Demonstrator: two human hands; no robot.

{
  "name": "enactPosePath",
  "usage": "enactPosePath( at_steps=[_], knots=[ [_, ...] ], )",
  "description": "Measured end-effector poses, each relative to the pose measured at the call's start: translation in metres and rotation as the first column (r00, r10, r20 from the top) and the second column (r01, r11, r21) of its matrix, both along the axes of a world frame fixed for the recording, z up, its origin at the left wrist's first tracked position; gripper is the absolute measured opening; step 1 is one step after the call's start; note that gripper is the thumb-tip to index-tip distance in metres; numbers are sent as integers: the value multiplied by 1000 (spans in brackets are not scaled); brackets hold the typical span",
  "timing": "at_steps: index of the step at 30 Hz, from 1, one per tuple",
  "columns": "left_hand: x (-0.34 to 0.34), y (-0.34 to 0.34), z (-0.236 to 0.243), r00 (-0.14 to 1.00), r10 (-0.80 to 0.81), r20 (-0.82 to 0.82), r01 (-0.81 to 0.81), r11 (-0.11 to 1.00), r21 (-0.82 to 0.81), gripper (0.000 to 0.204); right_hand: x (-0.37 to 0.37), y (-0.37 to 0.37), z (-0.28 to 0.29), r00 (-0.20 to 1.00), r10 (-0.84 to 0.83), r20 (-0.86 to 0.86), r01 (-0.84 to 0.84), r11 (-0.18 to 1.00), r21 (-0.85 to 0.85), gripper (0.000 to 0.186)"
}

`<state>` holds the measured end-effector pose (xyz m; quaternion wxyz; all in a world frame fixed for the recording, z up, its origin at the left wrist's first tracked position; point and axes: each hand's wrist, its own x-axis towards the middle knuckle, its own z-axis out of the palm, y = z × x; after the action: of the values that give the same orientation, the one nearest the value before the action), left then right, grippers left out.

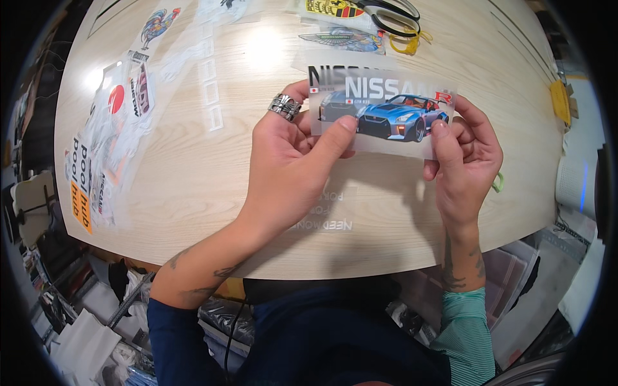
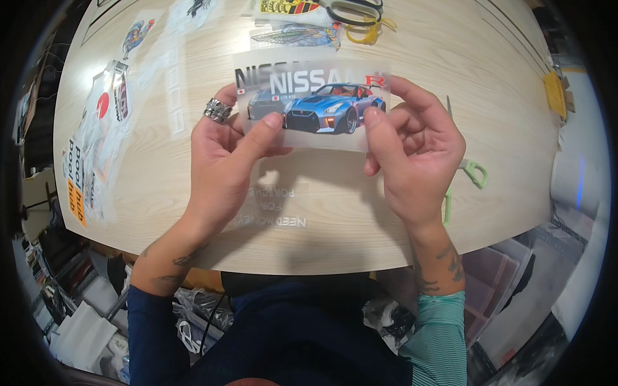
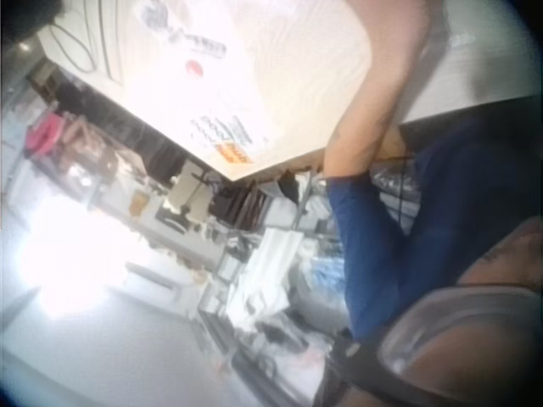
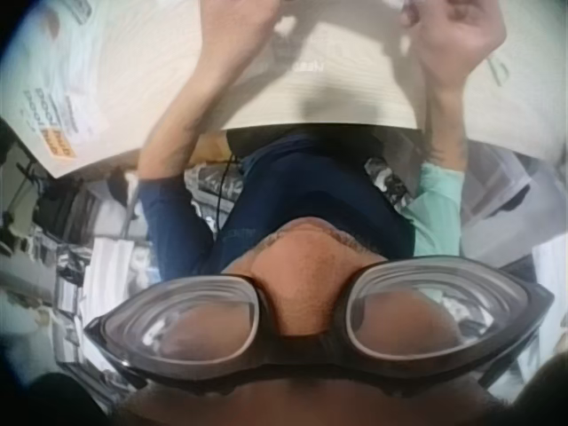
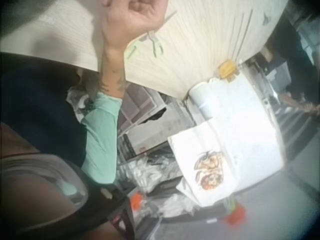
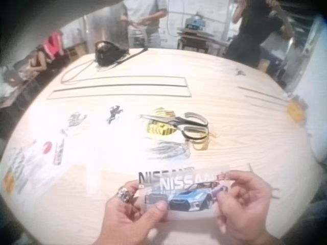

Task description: The person peels various stickers from a sheet on a table, separating them from the backing paper. They handle multiple sticker designs, including logos and text, and place the peeled stickers on the table.

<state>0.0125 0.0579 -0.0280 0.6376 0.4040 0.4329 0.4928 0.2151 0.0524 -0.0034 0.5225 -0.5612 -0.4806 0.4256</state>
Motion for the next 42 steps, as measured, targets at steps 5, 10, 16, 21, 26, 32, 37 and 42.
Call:
enactPosePath(
  at_steps=[5, 10, 16, 21, 26, 32, 37, 42],
  knots=[
    [-2, -1, -11, 990, -69, 121, 74, 997, -37, 41, -18, -2, -4, 995, -11, 102, 10, 1000, 18, 55],
    [-7, 3, -1, 998, -53, 37, 55, 997, -61, 35, 16, 9, -20, 996, 2, 93, -18, 986, 168, 54],
    [-16, 19, -7, 976, 132, -174, -69, 942, 330, 34, 34, 28, -41, 925, -244, 292, 153, 941, 302, 33],
    [-22, 38, -17, 919, 244, -309, -187, 961, 204, 35, -1, 32, -17, 850, -187, 492, -43, 907, 419, 25],
    [-33, 38, -11, 904, 200, -377, -173, 979, 105, 37, -140, 13, 57, 650, 629, 425, -753, 608, 251, 43],
    [-33, 32, -14, 904, 193, -381, -177, 981, 75, 41, -248, -19, 96, 117, 834, 540, -975, -8, 223, 42],
    [-17, 35, -10, 924, 167, -345, -151, 986, 71, 46, -293, 3, 144, 75, 756, 650, -964, -111, 241, 41],
    [-30, 35, -45, 876, 254, -410, -225, 967, 119, 47, -376, 112, 67, 253, 420, 872, -913, 402, 72, 57]
  ],
)
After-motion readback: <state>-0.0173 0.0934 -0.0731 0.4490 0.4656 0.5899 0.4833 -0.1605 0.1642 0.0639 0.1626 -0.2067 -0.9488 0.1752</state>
